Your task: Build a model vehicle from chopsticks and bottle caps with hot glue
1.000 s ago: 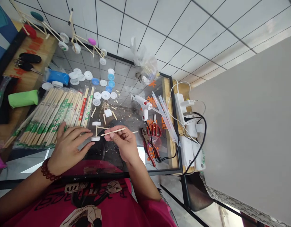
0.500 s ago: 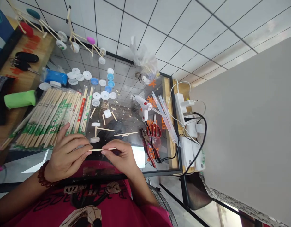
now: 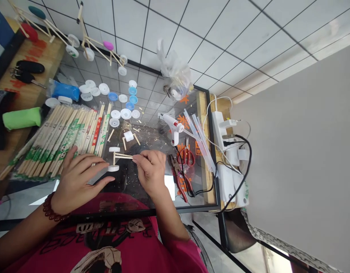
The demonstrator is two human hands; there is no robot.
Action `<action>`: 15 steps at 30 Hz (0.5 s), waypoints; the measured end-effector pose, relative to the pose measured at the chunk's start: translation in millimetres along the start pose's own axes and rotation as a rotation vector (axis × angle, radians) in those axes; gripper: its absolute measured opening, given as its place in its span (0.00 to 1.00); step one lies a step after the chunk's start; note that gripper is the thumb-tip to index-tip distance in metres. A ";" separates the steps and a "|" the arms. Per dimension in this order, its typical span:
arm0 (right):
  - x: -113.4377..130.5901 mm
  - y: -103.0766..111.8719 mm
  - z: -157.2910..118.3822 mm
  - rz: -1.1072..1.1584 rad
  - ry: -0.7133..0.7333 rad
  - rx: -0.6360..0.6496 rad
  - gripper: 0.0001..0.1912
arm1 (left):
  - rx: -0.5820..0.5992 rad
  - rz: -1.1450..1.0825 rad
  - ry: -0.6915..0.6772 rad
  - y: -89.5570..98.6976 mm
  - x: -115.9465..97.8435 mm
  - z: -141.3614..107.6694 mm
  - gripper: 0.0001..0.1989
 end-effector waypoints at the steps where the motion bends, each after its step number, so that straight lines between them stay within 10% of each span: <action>1: 1.7 -4.4 -1.1 -0.005 0.020 0.011 0.08 | 0.018 0.010 0.002 -2.6 0.8 -0.7 0.08; 15: 5.2 -26.4 -12.6 -0.078 0.068 0.138 0.12 | 0.116 0.016 0.034 -15.6 5.5 -5.9 0.03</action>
Point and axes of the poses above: each hand's wrist, its own z-axis towards the middle knuckle, its own y-axis out of the back of the hand, x = y × z, the point moved 10 cm from there along z, towards the middle knuckle, and after that the axes turned 6 degrees about -x, right-handed, at the moved point
